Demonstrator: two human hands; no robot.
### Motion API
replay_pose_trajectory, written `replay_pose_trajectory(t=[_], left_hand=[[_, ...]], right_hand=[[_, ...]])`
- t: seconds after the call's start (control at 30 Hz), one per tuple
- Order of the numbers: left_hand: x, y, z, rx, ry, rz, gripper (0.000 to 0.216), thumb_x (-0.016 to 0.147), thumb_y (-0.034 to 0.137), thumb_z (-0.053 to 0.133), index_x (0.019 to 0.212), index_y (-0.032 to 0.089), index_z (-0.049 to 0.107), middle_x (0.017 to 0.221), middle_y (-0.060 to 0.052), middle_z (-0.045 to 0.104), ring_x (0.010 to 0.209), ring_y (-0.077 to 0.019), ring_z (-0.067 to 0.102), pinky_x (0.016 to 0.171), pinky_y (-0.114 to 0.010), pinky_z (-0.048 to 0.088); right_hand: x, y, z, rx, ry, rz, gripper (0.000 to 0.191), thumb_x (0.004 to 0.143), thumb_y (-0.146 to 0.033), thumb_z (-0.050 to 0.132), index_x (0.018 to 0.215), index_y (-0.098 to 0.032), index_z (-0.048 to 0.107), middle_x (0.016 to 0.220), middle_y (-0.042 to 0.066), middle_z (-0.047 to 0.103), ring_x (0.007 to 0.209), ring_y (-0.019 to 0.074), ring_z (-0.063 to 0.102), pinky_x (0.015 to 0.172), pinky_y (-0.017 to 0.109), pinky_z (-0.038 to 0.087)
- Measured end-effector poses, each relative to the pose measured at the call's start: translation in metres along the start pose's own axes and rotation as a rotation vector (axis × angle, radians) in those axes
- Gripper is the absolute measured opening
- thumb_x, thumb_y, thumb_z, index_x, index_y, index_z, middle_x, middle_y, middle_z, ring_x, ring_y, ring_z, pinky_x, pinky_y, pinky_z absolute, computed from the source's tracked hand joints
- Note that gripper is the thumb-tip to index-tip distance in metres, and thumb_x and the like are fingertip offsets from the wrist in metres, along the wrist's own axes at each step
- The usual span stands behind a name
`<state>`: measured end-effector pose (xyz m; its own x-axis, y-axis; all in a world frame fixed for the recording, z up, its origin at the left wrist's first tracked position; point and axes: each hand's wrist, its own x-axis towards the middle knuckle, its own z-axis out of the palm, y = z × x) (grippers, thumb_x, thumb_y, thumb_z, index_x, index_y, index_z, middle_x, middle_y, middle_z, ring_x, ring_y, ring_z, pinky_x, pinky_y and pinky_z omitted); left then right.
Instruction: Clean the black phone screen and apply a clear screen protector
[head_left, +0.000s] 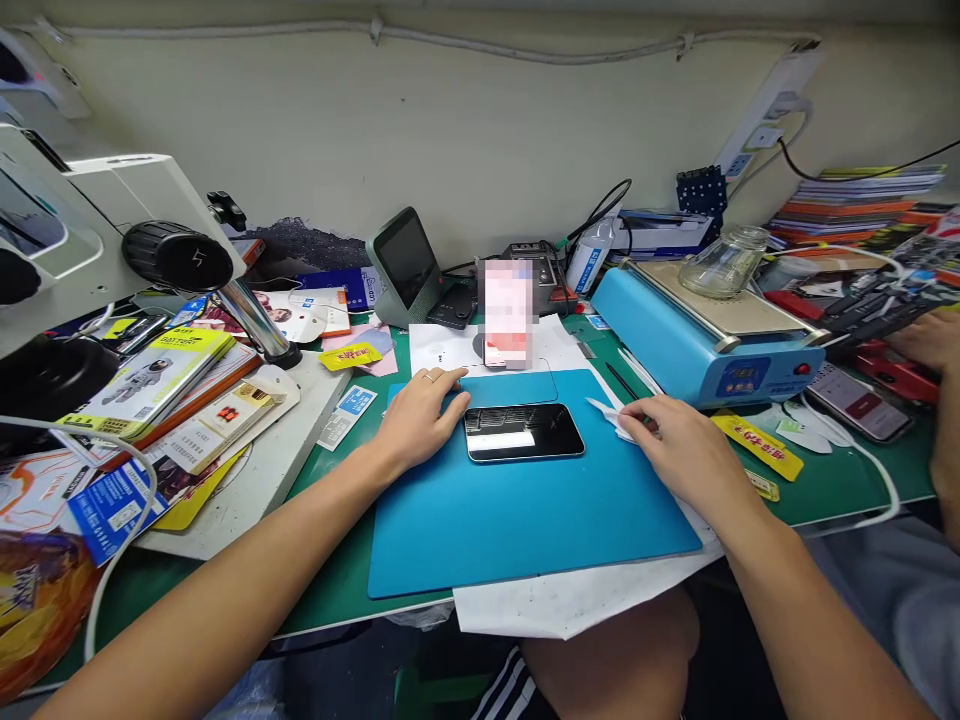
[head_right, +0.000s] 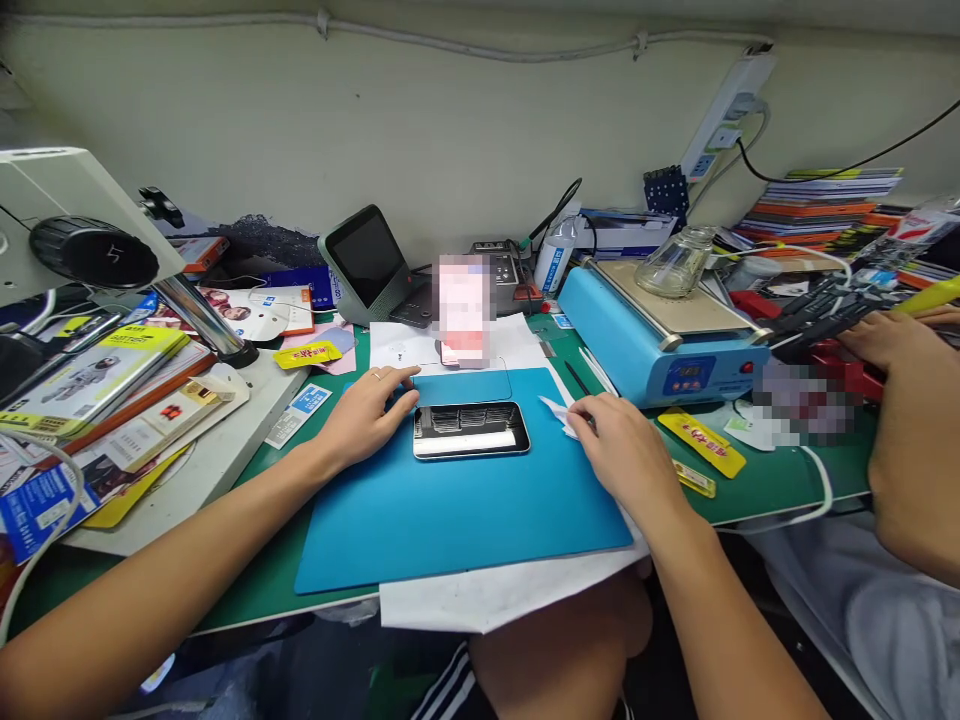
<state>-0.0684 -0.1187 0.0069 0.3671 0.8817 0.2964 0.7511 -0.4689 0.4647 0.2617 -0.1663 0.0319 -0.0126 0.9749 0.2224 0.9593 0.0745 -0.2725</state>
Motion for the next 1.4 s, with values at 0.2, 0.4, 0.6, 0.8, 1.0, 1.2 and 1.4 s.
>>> replay_pose_trajectory(t=[0.2,0.4,0.6,0.8,1.0,1.2,1.4], left_hand=[[0.000,-0.001,-0.001,0.021,0.047,0.029,0.033,0.101,0.031,0.048,0.130,0.020,0.061,0.107,-0.007,0.070,0.104,-0.0282,0.056,0.091,-0.043,0.048],[-0.001,-0.002,-0.001,-0.030,0.064,0.076,0.029,0.102,0.029,0.049,0.123,0.019,0.065,0.103,-0.007,0.069,0.100,-0.0262,0.056,0.090,-0.043,0.049],[-0.001,0.000,-0.002,-0.045,0.055,0.092,0.028,0.102,0.030,0.048,0.122,0.020,0.066,0.104,-0.008,0.069,0.101,-0.0260,0.056,0.091,-0.043,0.049],[-0.002,0.002,-0.002,-0.052,0.049,0.100,0.027,0.103,0.031,0.047,0.117,0.021,0.068,0.103,-0.007,0.069,0.100,-0.0256,0.057,0.090,-0.042,0.050],[-0.004,0.000,-0.003,-0.065,0.037,0.107,0.028,0.103,0.031,0.046,0.115,0.020,0.069,0.101,-0.008,0.068,0.101,-0.0255,0.057,0.089,-0.041,0.050],[-0.002,0.001,-0.003,-0.062,0.012,0.106,0.027,0.102,0.031,0.047,0.114,0.020,0.069,0.103,-0.008,0.069,0.100,-0.0256,0.057,0.089,-0.042,0.049],[-0.001,0.001,-0.003,-0.065,0.000,0.105,0.027,0.102,0.031,0.048,0.113,0.020,0.069,0.104,-0.008,0.069,0.101,-0.0259,0.057,0.089,-0.042,0.049]], right_hand=[[-0.011,-0.040,0.003,0.088,0.137,-0.251,0.032,0.101,-0.037,0.045,0.101,-0.019,0.072,0.099,0.012,0.073,0.094,0.0274,0.068,0.078,0.040,0.055],[-0.046,-0.072,0.022,0.072,0.043,-0.394,0.041,0.104,-0.040,0.044,0.126,-0.016,0.069,0.127,0.013,0.071,0.120,0.0286,0.064,0.101,0.047,0.053],[-0.054,-0.087,0.028,0.004,-0.089,-0.290,0.072,0.100,-0.061,0.038,0.144,-0.007,0.055,0.147,0.020,0.057,0.136,0.0365,0.054,0.107,0.055,0.051],[-0.044,-0.121,0.032,0.064,-0.230,-0.374,0.076,0.100,-0.064,0.034,0.151,-0.010,0.047,0.156,0.019,0.046,0.146,0.0349,0.042,0.115,0.056,0.041],[-0.031,-0.109,0.028,0.019,-0.278,-0.295,0.076,0.101,-0.063,0.029,0.155,-0.010,0.041,0.160,0.016,0.039,0.151,0.0314,0.032,0.121,0.057,0.032],[-0.048,-0.082,0.022,-0.019,-0.199,-0.220,0.070,0.102,-0.060,0.032,0.154,-0.014,0.044,0.158,0.015,0.043,0.147,0.0324,0.038,0.118,0.057,0.038],[-0.069,-0.083,0.016,-0.031,-0.170,-0.261,0.070,0.101,-0.059,0.035,0.148,-0.010,0.052,0.152,0.017,0.050,0.141,0.0352,0.047,0.112,0.057,0.046]])
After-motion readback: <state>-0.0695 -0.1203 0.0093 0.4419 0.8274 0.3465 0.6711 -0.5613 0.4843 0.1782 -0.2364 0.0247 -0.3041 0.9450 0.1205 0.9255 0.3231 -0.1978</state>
